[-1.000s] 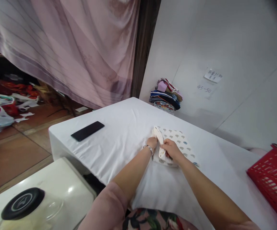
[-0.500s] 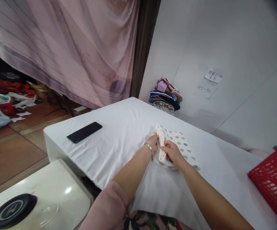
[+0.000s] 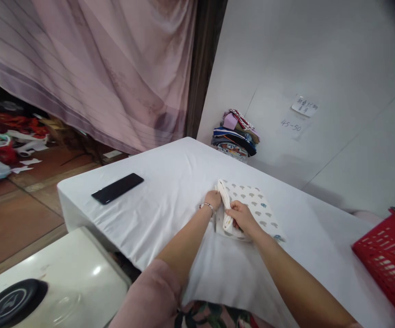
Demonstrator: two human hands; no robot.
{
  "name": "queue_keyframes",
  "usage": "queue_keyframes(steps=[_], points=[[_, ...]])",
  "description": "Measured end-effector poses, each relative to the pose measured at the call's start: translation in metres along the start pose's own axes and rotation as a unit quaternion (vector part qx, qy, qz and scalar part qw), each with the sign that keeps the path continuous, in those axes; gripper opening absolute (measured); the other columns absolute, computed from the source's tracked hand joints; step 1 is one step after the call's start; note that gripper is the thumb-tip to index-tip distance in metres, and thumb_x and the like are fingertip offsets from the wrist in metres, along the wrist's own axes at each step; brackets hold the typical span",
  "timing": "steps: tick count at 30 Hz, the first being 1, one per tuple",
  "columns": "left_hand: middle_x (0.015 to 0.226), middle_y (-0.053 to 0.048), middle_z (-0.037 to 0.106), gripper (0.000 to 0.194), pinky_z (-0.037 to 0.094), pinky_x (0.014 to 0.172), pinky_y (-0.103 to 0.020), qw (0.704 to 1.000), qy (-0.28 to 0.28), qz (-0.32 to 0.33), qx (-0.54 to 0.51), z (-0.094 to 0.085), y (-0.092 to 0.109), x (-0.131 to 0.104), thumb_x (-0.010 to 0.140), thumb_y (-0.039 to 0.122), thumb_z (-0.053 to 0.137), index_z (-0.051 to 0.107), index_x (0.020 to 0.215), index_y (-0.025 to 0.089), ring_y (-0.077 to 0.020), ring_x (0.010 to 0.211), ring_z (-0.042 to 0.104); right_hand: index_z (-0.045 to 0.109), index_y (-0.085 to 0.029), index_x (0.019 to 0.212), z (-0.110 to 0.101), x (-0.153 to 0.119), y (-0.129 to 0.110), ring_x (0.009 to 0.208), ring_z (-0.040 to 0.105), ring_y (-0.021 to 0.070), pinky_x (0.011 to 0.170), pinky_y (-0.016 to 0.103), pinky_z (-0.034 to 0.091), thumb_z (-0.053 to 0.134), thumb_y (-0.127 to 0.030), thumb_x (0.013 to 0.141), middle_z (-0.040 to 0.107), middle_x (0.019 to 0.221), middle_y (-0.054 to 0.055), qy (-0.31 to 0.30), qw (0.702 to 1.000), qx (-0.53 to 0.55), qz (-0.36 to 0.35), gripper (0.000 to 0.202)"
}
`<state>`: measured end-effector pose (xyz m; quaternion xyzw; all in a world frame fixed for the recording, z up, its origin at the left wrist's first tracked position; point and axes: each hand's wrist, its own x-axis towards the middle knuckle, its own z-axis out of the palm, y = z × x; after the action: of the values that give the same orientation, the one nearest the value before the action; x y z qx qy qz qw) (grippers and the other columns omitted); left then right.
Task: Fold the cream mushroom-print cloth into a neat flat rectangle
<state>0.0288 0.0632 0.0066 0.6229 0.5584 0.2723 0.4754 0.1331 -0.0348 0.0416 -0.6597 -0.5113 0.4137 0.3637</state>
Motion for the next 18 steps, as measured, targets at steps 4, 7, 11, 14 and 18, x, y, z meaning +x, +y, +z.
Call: queue_keyframes(steps=[4,7,11,14,18], points=[[0.085,-0.013,0.069,0.028,0.043,0.071,-0.026,0.999,0.019,-0.002,0.037,-0.01,-0.002,-0.005,0.084,0.027,0.044,0.067,0.075,0.014,-0.0192,0.082,0.063,0.044,-0.022,0.069,0.001,-0.001,-0.001,0.033,0.041,0.0079,0.03,0.018,0.026,0.056,-0.028,0.066,0.048,0.044,-0.009,0.003,1.0,0.005,-0.001,0.014],[0.081,-0.012,0.069,0.026,0.043,0.069,-0.025,0.998,0.028,-0.013,0.049,-0.006,0.001,-0.003,0.082,0.028,0.047,0.068,0.075,0.014,-0.0186,0.078,0.065,0.043,-0.022,0.069,0.0,-0.002,-0.002,0.033,0.04,0.0076,0.03,0.017,0.025,0.055,-0.029,0.067,0.048,0.045,-0.009,0.009,1.0,0.004,-0.007,0.014],[0.096,-0.017,0.069,0.027,0.043,0.073,-0.025,0.996,0.059,-0.021,0.059,0.002,0.006,0.002,0.082,0.028,0.048,0.068,0.09,0.012,-0.021,0.089,0.065,0.044,-0.022,0.07,-0.002,-0.002,0.0,0.033,0.04,0.0075,0.03,0.017,0.025,0.056,-0.031,0.067,0.048,0.045,-0.009,0.012,1.0,0.01,-0.018,0.015],[0.108,-0.023,0.064,0.03,0.043,0.078,-0.028,0.995,0.075,-0.029,0.065,0.004,0.006,0.005,0.083,0.027,0.046,0.065,0.098,0.009,-0.0247,0.101,0.061,0.044,-0.022,0.07,-0.002,-0.001,0.002,0.033,0.041,0.0075,0.03,0.017,0.026,0.056,-0.03,0.066,0.049,0.045,-0.009,0.003,1.0,0.005,-0.02,0.015],[0.099,-0.021,0.067,0.024,0.044,0.075,-0.027,0.998,0.043,-0.036,0.043,0.001,0.004,0.007,0.081,0.027,0.051,0.067,0.086,0.01,-0.0244,0.095,0.063,0.044,-0.022,0.07,0.0,0.0,0.004,0.034,0.042,0.0076,0.03,0.017,0.026,0.056,-0.03,0.066,0.049,0.046,-0.009,-0.002,1.0,0.001,-0.012,0.015]])
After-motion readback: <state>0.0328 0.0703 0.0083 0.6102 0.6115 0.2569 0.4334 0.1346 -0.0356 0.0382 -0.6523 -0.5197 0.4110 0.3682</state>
